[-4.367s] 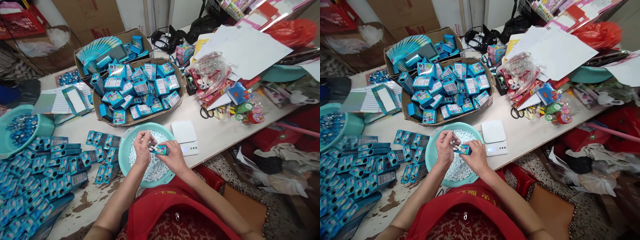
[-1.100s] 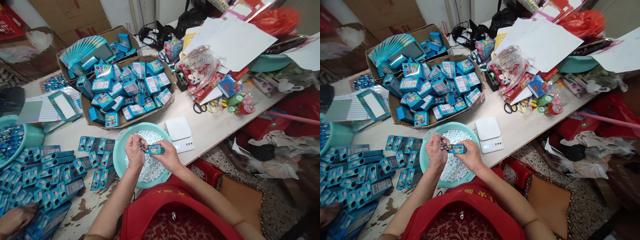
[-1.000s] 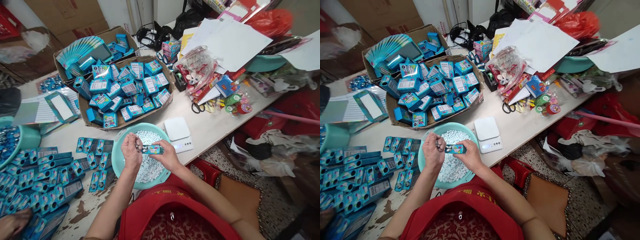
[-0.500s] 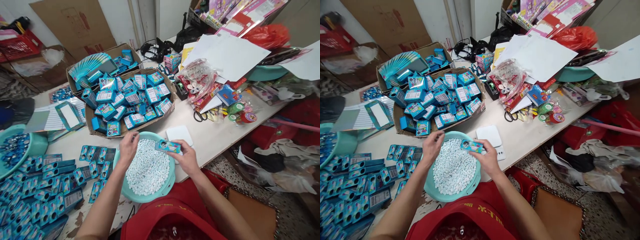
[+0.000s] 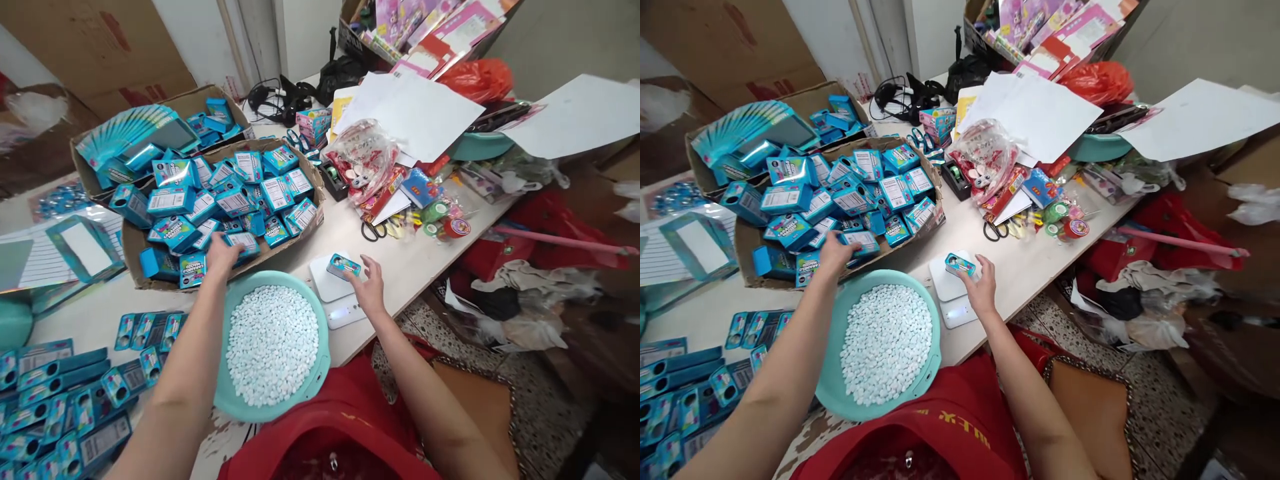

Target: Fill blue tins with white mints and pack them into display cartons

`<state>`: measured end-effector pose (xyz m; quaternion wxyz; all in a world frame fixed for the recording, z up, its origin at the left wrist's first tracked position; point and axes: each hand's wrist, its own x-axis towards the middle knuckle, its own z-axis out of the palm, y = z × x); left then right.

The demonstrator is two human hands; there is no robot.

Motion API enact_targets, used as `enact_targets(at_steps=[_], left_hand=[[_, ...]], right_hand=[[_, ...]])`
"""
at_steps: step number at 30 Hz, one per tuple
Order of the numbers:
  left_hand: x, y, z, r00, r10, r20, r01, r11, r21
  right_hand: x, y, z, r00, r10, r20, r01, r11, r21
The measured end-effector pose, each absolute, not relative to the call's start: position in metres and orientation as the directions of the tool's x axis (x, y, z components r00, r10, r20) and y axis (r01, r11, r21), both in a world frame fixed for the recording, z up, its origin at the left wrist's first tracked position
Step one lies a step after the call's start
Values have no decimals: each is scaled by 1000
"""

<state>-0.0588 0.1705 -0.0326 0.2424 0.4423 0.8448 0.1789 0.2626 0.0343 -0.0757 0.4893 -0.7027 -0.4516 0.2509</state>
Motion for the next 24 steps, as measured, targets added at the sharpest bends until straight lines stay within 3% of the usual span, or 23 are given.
enact_targets(at_steps=[3, 5, 7, 9, 11, 13, 16, 18, 20, 24], left_hand=[[-59, 136, -2, -500, 866, -4, 546, 320, 774], [-46, 103, 17, -400, 915, -50, 281, 175, 944], [-22, 68, 25, -122, 968, -218, 16, 221, 975], [3, 36, 19, 187, 915, -358, -74, 376, 924], [18, 15, 0, 325, 853, -409, -88, 458, 885], [19, 6, -29, 250, 873, -419, -25, 438, 898], [6, 10, -75, -14, 966, -258, 335, 248, 909], [0, 16, -97, -1, 992, -127, 590, 103, 801], [5, 20, -110, 67, 991, -118, 741, 30, 671], [30, 13, -107, 77, 970, -231, 901, 31, 432]], right_hand=[[259, 10, -49, 540, 827, 160, 425, -103, -899], [248, -9, -31, 506, 856, 102, 329, -82, -941], [233, -27, -19, 340, 937, -76, 96, -115, -989], [218, -42, -15, 118, 958, -260, -147, -242, -959], [210, -52, -15, 30, 928, -371, -248, -352, -902], [211, -59, -18, 86, 913, -398, -226, -371, -901], [225, -67, -18, 181, 922, -343, -106, -328, -939], [235, -71, -16, 238, 922, -305, -31, -306, -951], [242, -74, -13, 299, 911, -285, -6, -297, -955], [252, -75, -12, 436, 812, -387, -257, -300, -919]])
